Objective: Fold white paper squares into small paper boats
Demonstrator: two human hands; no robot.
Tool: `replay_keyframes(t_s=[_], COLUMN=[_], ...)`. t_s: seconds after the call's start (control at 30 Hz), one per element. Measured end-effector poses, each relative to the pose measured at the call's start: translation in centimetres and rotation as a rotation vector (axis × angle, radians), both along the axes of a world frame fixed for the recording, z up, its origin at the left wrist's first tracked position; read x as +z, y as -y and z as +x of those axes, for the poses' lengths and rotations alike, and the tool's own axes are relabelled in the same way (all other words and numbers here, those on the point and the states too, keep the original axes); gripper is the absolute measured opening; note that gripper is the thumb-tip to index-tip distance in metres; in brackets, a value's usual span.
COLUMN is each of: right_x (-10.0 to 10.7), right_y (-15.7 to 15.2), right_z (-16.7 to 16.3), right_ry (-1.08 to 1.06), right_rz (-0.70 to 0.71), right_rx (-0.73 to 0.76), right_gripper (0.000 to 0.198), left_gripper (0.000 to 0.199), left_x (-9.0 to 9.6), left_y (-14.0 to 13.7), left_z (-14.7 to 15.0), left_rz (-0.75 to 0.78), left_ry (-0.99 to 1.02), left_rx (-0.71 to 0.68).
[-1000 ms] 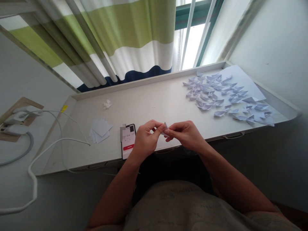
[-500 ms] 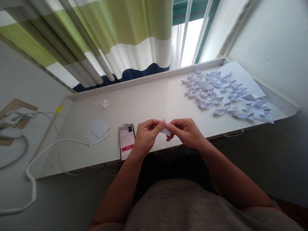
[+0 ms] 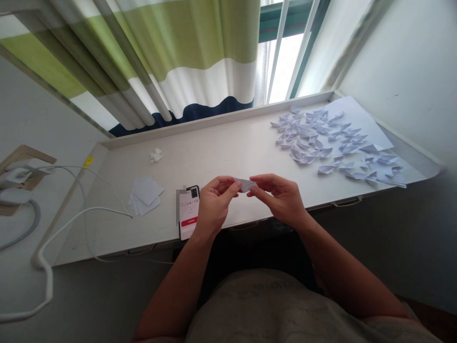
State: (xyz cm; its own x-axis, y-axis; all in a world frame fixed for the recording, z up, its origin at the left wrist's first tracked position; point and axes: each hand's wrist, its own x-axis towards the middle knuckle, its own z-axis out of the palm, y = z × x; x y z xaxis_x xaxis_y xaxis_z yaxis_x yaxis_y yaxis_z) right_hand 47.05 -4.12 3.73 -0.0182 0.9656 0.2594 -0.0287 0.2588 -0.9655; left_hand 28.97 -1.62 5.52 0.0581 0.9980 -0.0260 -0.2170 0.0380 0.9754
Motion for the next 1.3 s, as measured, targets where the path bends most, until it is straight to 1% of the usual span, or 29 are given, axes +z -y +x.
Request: replay_keyframes(t_s=[0.1, 0.17, 0.23, 0.33, 0.4, 0.47, 0.57, 0.67, 0.77, 0.83, 0.87, 0.93, 1.03, 1.1, 1.2, 1.27, 1.3], right_x=[0.0, 0.2, 0.4, 0.9, 1.2, 1.3, 1.1, 0.9, 0.7, 0.7, 0.7, 0.7, 0.4, 0.1, -0.4, -0.6, -0.6], right_y=[0.1, 0.2, 0.4, 0.7, 0.8, 0.8, 0.8, 0.8, 0.9, 0.9, 0.8, 0.8, 0.8, 0.8, 0.7, 0.6, 0.5], right_z=[-0.2, -0.4, -0.6, -0.8, -0.9, -0.8, -0.5, 0.0, 0.4, 0.7, 0.9, 1.2, 1.5, 1.8, 2.2, 2.4, 2.4], right_ry=[-0.003, 0.014, 0.085, 0.233, 0.274, 0.259, 0.203, 0.113, 0.032, 0.051, 0.088, 0.195, 0.337, 0.394, 0.433, 0.446, 0.453], right_rz=[-0.002, 0.023, 0.096, 0.232, 0.297, 0.335, 0.305, 0.197, 0.095, 0.087, 0.108, 0.202, 0.398, 0.487, 0.536, 0.548, 0.552], right_rx=[0.0, -0.021, -0.077, -0.142, -0.137, -0.098, -0.027, 0.009, -0.006, -0.044, -0.056, -0.06, -0.017, 0.035, 0.088, 0.073, 0.054], right_gripper=[0.032, 0.029, 0.024, 0.017, 0.014, 0.011, 0.01, 0.012, 0.015, 0.013, 0.011, 0.012, 0.018, 0.024, 0.03, 0.025, 0.022], left_gripper=[0.029, 0.027, 0.027, 0.03, 0.034, 0.039, 0.043, 0.039, 0.038, 0.041, 0.042, 0.042, 0.042, 0.043, 0.046, 0.044, 0.041], left_x=[-0.5, -0.7, -0.7, -0.2, 0.2, 0.6, 0.7, 0.6, 0.6, 0.6, 0.7, 0.8, 0.9, 0.8, 0.5, 0.3, 0.1], left_y=[-0.1, -0.1, 0.1, 0.6, 1.1, 1.4, 1.5, 1.4, 1.2, 1.0, 0.9, 0.8, 0.5, 0.4, 0.3, 0.3, 0.4], left_z=[-0.2, -0.1, 0.0, 0.3, 0.4, 0.5, 0.3, -0.2, -0.9, -1.3, -1.5, -1.7, -1.8, -1.8, -1.8, -1.7, -1.7], left_rz=[0.027, 0.041, 0.046, 0.069, 0.093, 0.106, 0.109, 0.126, 0.14, 0.129, 0.121, 0.101, 0.062, 0.033, -0.011, -0.033, -0.041], left_ry=[-0.038, -0.048, -0.055, -0.077, -0.096, -0.111, -0.15, -0.213, -0.244, -0.25, -0.251, -0.247, -0.224, -0.2, -0.147, -0.106, -0.089], left_rx=[0.025, 0.039, 0.025, 0.013, 0.012, 0.002, -0.032, -0.078, -0.175, -0.27, -0.313, -0.369, -0.385, -0.385, -0.425, -0.441, -0.423])
